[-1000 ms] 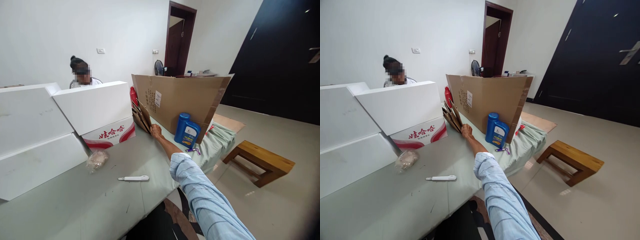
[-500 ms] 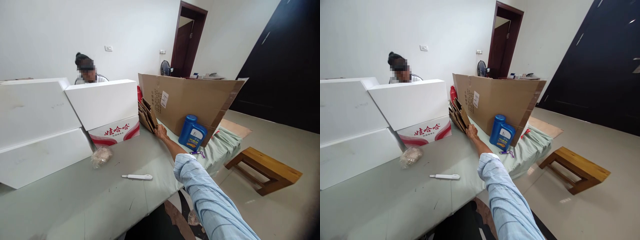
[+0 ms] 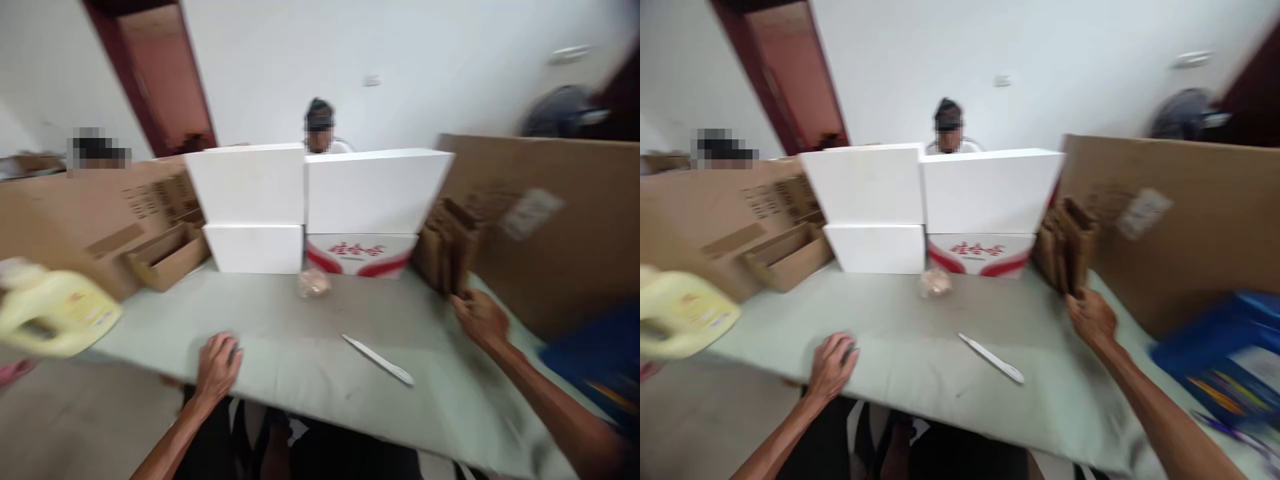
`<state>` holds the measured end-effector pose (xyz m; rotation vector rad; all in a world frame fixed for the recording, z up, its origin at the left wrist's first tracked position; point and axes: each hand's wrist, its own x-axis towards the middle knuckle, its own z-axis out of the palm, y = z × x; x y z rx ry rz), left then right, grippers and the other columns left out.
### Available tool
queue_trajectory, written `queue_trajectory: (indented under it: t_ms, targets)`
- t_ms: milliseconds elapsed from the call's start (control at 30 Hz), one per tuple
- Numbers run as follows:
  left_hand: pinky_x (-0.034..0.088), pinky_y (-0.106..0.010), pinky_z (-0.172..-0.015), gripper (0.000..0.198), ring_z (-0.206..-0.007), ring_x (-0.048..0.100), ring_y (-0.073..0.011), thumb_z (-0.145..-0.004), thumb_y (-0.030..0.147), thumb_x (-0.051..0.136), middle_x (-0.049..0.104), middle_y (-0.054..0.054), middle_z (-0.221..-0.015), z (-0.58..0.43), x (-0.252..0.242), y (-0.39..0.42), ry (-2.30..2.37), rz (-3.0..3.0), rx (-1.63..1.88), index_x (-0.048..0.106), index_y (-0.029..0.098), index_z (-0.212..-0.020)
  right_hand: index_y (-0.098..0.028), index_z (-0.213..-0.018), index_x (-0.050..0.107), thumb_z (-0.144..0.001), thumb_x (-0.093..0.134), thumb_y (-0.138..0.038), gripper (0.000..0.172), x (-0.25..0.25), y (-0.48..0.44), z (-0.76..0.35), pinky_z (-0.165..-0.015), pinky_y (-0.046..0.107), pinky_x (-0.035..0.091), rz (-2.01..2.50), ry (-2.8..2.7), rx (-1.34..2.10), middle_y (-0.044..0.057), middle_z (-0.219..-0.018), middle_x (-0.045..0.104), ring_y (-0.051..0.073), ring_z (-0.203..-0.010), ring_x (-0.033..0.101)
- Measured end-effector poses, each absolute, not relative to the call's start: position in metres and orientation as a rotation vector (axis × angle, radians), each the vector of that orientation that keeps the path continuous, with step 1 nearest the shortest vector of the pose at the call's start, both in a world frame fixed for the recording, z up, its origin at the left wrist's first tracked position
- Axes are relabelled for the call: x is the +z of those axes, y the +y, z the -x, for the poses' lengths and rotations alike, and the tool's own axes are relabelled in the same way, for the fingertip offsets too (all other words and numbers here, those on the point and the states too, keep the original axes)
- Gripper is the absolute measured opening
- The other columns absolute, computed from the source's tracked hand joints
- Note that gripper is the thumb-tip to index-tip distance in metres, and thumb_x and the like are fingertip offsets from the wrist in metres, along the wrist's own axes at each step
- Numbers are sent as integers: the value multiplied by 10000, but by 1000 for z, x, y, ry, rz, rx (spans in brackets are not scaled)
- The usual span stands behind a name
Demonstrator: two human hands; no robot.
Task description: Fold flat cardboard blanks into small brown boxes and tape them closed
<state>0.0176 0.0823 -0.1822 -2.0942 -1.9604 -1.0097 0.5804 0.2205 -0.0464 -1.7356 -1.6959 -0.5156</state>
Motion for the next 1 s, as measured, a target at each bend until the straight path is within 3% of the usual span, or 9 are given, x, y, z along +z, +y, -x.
queue_trajectory:
  t_ms: [100,200,300,400,500,600,700,833,1000]
  targets:
    - [563,-481,-942,208,-1128,717,-319,-985,348,585,781,-126,-1162,-18,-184,89,-2034,2023,-922,759,252,-1048,-374,-1125,796,-1077,512,-664,408,-104,223,-578,-736,470,592,1511,-1766,-271,158,-1006,788,284,-847,745]
    - [573,-433,-947,170,-1133,712,-293,-947,309,658,766,-104,-1171,-5,-184,92,-2038,2033,-894,748,262,-1084,-510,-1148,781,-965,558,-704,348,-169,196,-561,-835,620,584,1271,-1937,-169,165,-1044,793,407,-979,761]
    - [558,-459,-1048,394,-1240,664,-326,-908,287,688,708,-142,-1304,37,-159,108,-2083,1908,-924,683,241,-1299,-442,-1155,763,-970,571,-640,332,-206,162,-540,-900,603,607,1159,-2083,-266,127,-1061,791,404,-1007,764]
    - [431,-576,-1213,649,-1450,499,-404,-960,317,637,531,-237,-1541,104,-110,137,-2166,1629,-951,460,160,-1565,-327,-1136,744,-1008,528,-597,369,-218,149,-534,-879,556,614,1172,-2119,-318,132,-1053,785,377,-960,765]
    - [338,-589,-1281,779,-1568,351,-424,-937,278,656,376,-247,-1694,165,-62,167,-2200,1533,-881,348,136,-1639,-295,-1139,736,-1018,513,-572,376,-222,150,-539,-883,547,607,1171,-2111,-351,142,-1052,781,372,-951,760]
    - [403,-579,-1220,646,-1467,460,-431,-878,237,707,494,-194,-1628,198,-33,190,-2242,1621,-729,556,177,-1503,-297,-1107,747,-1017,509,-558,365,-221,153,-541,-892,546,599,1164,-2122,-365,144,-1056,771,371,-974,752]
    - [488,-566,-1089,306,-1290,576,-424,-908,246,666,609,-201,-1440,208,-20,204,-2290,1673,-612,730,168,-1197,-296,-1082,762,-1025,503,-545,364,-215,150,-536,-896,527,597,1185,-2133,-350,145,-1064,763,358,-992,743]
    - [520,-515,-989,205,-1127,622,-378,-972,270,577,670,-183,-1175,203,-14,195,-2300,1698,-548,728,175,-869,-271,-1086,756,-1054,512,-531,358,-204,144,-527,-898,494,605,1176,-2110,-363,151,-1042,762,340,-982,740]
    - [531,-427,-949,209,-1001,623,-304,-935,287,584,674,-124,-1008,180,-23,111,-2201,1784,-565,678,214,-763,-266,-1064,751,-1084,498,-564,391,-203,143,-524,-896,467,599,1172,-2060,-356,143,-1026,762,322,-974,740]
